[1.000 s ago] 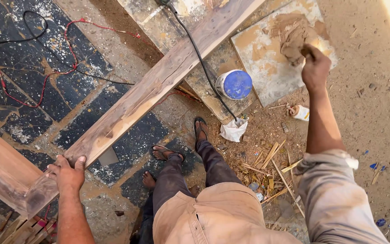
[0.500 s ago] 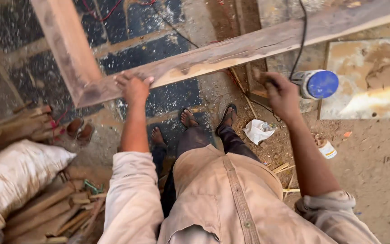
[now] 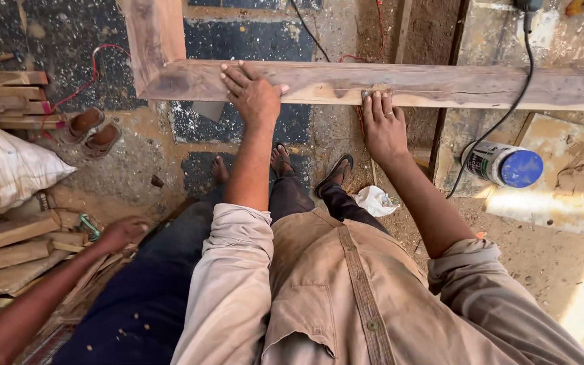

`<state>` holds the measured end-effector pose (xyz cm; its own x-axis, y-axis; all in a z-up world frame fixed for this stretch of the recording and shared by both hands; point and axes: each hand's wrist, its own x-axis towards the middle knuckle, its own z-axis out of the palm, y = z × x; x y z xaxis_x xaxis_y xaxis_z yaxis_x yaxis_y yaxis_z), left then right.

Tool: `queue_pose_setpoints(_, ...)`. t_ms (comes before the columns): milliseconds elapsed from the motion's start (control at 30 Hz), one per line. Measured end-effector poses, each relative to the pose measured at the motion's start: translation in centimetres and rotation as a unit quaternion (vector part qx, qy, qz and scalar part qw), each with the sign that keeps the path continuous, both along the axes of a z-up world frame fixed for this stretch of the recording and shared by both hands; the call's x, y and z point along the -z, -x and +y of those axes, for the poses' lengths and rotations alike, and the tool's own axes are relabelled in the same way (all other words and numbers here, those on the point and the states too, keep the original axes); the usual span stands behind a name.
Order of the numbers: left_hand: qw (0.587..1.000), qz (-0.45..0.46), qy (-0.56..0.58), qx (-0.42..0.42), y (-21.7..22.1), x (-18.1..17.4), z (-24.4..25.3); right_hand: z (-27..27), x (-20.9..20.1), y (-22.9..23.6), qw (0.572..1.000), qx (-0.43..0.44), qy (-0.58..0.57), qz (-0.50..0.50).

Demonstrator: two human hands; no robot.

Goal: The recorder is sanding and assembling a large rectangular wooden frame by hand using sandpaper.

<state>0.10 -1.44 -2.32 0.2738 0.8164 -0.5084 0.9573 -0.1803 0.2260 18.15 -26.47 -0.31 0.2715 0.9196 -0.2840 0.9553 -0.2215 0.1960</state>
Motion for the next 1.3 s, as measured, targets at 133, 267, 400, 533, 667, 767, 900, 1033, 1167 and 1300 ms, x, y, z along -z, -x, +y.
queue_pose_setpoints(133, 1.0, -0.012, 0.006, 0.004, 0.0, -0.9, 0.0, 2.4, -6.1, 0.0, 0.994, 0.035, 0.079, 0.073)
queue_pose_setpoints(267, 1.0, -0.007, 0.018, -0.003, -0.3, -1.3, 0.4, 2.8, -4.8, -2.8, 0.984, 0.089, 0.044, 0.148)
queue_pose_setpoints(400, 1.0, -0.019, 0.005, 0.001, 0.3, -1.4, -0.4, 1.2, -1.7, -1.5, 0.997, -0.01, -0.069, 0.038)
queue_pose_setpoints(533, 1.0, -0.029, -0.002, -0.01, -0.1, -1.7, 0.4, 3.1, -4.0, -3.2, 0.987, 0.057, 0.104, 0.11)
queue_pose_setpoints(667, 1.0, -0.01, 0.011, -0.001, -0.1, -1.2, -0.1, 0.6, 0.1, -4.1, 0.996, 0.036, -0.005, 0.08)
queue_pose_setpoints(767, 1.0, -0.008, 0.003, -0.007, 0.6, -1.6, 0.1, 2.0, -4.6, -2.4, 0.993, 0.046, 0.03, 0.1)
queue_pose_setpoints(900, 1.0, -0.021, -0.009, 0.0, 0.2, -0.7, -0.2, -0.1, -2.7, -6.0, 0.99, 0.081, -0.039, 0.105)
queue_pose_setpoints(1033, 1.0, -0.018, -0.009, 0.005, 0.8, 0.0, -0.6, -1.6, -4.2, -5.0, 0.998, 0.023, 0.032, 0.043)
queue_pose_setpoints(1167, 1.0, -0.023, -0.004, 0.002, 0.1, 0.1, -0.2, -2.5, -2.9, -7.8, 0.994, 0.07, 0.047, 0.07)
queue_pose_setpoints(1300, 1.0, -0.018, -0.01, 0.011, 0.5, -0.7, -0.3, -1.9, -5.0, -8.0, 0.982, 0.062, 0.166, 0.06)
